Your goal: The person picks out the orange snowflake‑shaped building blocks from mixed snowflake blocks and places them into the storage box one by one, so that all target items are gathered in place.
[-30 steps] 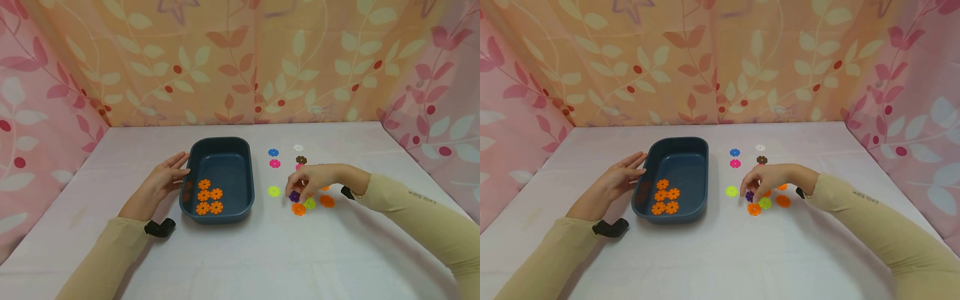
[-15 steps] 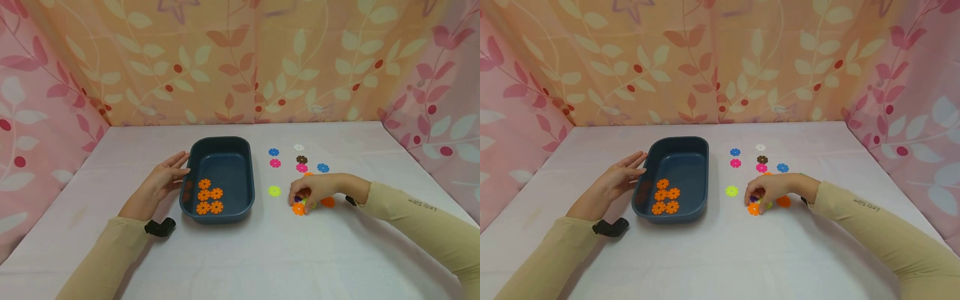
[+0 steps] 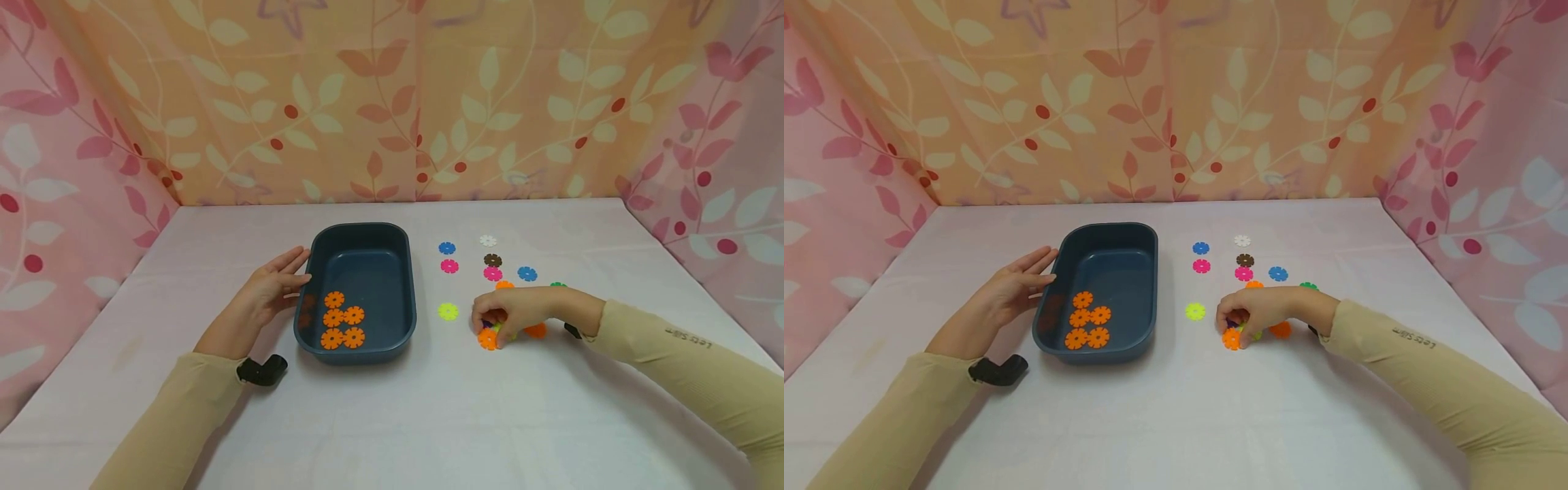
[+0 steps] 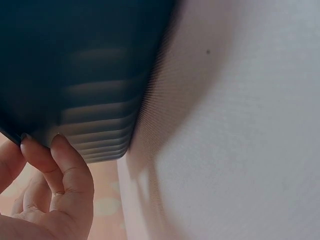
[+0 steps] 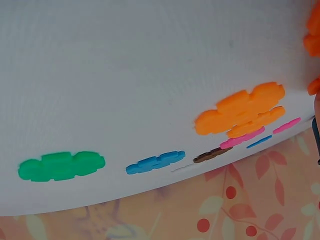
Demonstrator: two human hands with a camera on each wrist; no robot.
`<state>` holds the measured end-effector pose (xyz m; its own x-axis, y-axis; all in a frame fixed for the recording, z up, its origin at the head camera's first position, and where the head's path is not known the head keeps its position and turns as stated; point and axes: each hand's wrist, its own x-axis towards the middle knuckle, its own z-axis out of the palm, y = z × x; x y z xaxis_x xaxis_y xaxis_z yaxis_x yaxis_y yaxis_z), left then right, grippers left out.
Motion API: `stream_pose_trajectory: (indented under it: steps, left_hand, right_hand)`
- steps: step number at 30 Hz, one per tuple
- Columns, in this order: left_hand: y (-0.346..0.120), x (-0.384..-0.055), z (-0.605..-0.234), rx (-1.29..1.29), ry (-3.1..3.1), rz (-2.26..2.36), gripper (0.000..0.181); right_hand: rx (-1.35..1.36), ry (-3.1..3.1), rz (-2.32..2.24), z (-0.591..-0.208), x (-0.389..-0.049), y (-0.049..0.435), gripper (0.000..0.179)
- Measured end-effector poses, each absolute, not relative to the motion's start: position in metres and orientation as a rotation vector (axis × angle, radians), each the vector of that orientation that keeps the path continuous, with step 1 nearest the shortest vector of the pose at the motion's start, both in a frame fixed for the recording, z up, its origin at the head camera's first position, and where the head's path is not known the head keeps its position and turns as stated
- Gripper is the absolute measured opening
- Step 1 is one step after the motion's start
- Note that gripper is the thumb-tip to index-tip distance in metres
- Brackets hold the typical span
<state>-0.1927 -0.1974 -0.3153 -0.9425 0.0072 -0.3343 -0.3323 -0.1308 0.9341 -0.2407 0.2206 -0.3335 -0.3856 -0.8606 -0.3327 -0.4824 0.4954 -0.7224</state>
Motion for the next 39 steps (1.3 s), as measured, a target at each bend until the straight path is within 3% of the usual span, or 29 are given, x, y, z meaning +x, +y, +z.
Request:
stream_pose_trajectory:
  steps: [8, 23, 39]
  left_hand:
    - [-0.197, -0.193, -0.316, -0.364, 1.911, 2.170, 0.071]
    - [-0.197, -0.192, -0.317, -0.370, 1.936, 2.153, 0.071]
    - [-0.197, -0.192, -0.318, -0.372, 1.940, 2.153, 0.071]
  right_hand:
    - [-0.967, 2.103, -0.690, -0.331, -0.239, 0.219, 0.026]
    - [-0.818, 2.046, -0.950, -0.326, -0.241, 0.223, 0.014]
    - [-0.805, 2.035, -1.097, -0.298, -0.241, 0.209, 0.033]
